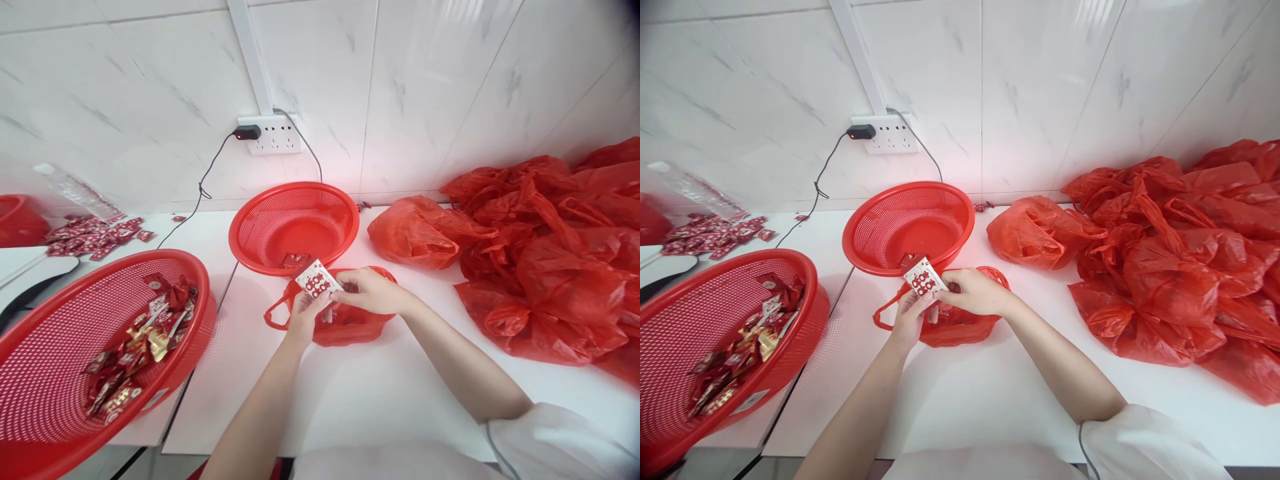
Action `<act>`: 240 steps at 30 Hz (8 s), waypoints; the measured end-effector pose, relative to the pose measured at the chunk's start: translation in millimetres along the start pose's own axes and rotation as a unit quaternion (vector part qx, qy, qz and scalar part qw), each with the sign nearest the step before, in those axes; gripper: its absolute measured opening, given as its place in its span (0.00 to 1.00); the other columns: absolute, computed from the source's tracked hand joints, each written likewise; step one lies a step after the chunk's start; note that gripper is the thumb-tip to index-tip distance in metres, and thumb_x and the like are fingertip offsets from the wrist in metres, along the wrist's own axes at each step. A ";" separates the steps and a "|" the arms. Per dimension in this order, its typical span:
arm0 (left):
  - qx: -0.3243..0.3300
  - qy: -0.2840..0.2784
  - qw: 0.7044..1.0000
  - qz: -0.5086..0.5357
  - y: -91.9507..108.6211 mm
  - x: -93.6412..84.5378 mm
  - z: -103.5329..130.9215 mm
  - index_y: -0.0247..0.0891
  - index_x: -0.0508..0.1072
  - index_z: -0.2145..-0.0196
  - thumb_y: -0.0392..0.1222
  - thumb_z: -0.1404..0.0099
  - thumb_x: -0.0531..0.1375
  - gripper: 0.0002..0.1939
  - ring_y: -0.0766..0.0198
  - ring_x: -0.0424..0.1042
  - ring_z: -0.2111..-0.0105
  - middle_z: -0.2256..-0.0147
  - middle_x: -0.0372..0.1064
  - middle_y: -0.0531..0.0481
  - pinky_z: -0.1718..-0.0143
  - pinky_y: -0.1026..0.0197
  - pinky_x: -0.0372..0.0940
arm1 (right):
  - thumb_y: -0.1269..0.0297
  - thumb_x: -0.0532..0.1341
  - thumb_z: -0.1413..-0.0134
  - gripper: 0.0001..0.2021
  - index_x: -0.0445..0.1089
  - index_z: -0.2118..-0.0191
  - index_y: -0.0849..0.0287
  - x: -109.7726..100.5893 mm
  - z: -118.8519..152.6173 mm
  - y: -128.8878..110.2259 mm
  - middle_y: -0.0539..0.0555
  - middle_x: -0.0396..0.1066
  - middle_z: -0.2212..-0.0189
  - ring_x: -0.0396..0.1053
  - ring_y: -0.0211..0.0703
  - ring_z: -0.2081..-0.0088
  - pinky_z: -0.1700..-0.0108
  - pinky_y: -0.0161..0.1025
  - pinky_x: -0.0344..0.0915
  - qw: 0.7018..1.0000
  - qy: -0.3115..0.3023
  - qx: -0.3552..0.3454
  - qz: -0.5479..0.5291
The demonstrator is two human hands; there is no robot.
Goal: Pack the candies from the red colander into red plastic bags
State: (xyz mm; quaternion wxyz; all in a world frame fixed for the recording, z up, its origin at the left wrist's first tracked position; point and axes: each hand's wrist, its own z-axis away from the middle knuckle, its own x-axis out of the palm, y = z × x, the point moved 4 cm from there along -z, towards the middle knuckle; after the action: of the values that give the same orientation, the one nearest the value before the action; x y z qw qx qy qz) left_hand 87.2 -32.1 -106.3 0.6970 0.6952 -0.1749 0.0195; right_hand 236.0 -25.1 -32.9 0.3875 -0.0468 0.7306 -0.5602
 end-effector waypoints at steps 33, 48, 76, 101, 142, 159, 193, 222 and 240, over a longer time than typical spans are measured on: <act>-0.099 0.140 0.985 0.027 -0.2 -20.6 -9.8 0.35 0.68 0.67 0.72 0.44 0.54 0.32 0.66 0.69 0.84 0.78 0.71 0.50 0.84 0.66 0.62 | 0.74 0.50 0.39 0.18 0.69 0.48 0.55 -21.2 3.2 4.9 0.52 0.74 0.58 0.70 0.41 0.59 0.56 0.38 0.64 0.993 0.100 -0.032 0.054; -0.157 0.223 0.945 0.181 1.0 -44.8 -17.4 0.36 0.70 0.63 0.36 0.44 0.56 0.09 0.61 0.76 0.65 0.63 0.76 0.46 0.64 0.57 0.75 | 0.72 0.53 0.40 0.13 0.74 0.57 0.56 -28.1 11.7 -4.3 0.53 0.76 0.61 0.72 0.42 0.63 0.61 0.38 0.64 0.984 0.064 -0.002 0.166; -0.134 0.112 0.983 0.061 -28.2 15.2 18.9 0.39 0.72 0.50 0.42 0.46 0.65 0.24 0.51 0.72 0.51 0.56 0.76 0.45 0.49 0.50 0.66 | 0.55 0.61 0.42 0.18 0.64 0.49 0.57 -0.3 -2.6 16.9 0.60 0.68 0.51 0.69 0.49 0.52 0.52 0.46 0.66 0.985 0.114 0.043 0.121; 0.011 0.293 0.953 0.073 24.4 -58.6 -16.9 0.43 0.56 0.49 0.46 0.40 0.62 0.25 0.60 0.78 0.70 0.65 0.73 0.48 0.69 0.59 0.72 | 0.74 0.61 0.48 0.05 0.70 0.66 0.57 -67.3 34.2 -16.3 0.51 0.71 0.67 0.71 0.40 0.65 0.65 0.37 0.68 0.916 0.391 -0.067 0.067; -0.037 0.068 0.996 0.049 -2.4 8.6 1.1 0.36 0.73 0.69 0.48 0.43 0.66 0.12 0.67 0.68 0.73 0.73 0.70 0.53 0.69 0.64 0.65 | 0.52 0.52 0.37 0.19 0.60 0.76 0.58 -7.0 4.7 12.0 0.46 0.64 0.79 0.61 0.35 0.77 0.72 0.34 0.55 0.997 -0.039 0.007 0.065; -0.003 0.115 0.992 -0.055 -3.5 1.9 -1.5 0.35 0.69 0.79 0.49 0.48 0.68 0.16 0.71 0.61 0.78 0.81 0.61 0.57 0.75 0.67 0.60 | 0.52 0.58 0.43 0.18 0.63 0.76 0.59 -19.3 8.5 16.6 0.44 0.59 0.81 0.53 0.33 0.78 0.74 0.33 0.51 0.998 -0.015 0.030 0.056; 0.033 0.090 0.993 -0.067 -6.5 4.5 -1.3 0.35 0.75 0.73 0.45 0.48 0.69 0.11 0.65 0.70 0.72 0.74 0.73 0.51 0.67 0.63 0.67 | 0.52 0.56 0.40 0.17 0.67 0.72 0.61 -24.3 11.9 9.3 0.50 0.69 0.75 0.61 0.36 0.75 0.72 0.34 0.56 0.995 -0.029 0.034 0.088; 0.226 0.401 0.888 0.002 45.2 -76.7 -2.4 0.35 0.70 0.77 0.55 0.39 0.56 0.20 0.71 0.57 0.85 0.84 0.59 0.55 0.83 0.67 0.49 | 0.60 0.59 0.41 0.11 0.73 0.55 0.56 -33.6 15.1 13.3 0.53 0.75 0.63 0.70 0.42 0.65 0.61 0.37 0.64 0.987 0.036 -0.014 0.154; 0.192 0.569 0.784 0.155 48.5 -119.8 8.7 0.37 0.64 0.67 0.73 0.42 0.46 0.33 0.73 0.52 0.86 0.77 0.56 0.57 0.85 0.66 0.43 | 0.66 0.56 0.38 0.34 0.41 0.31 0.45 -4.3 -22.3 25.9 0.59 0.73 0.52 0.74 0.49 0.54 0.51 0.46 0.67 0.977 0.126 0.061 0.161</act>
State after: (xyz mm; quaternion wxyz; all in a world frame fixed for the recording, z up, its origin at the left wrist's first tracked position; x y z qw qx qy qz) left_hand -40.2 -13.1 -92.3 0.5092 0.6409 0.1553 0.5529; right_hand 234.6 4.1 -51.2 0.3793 0.1666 0.7359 -0.5356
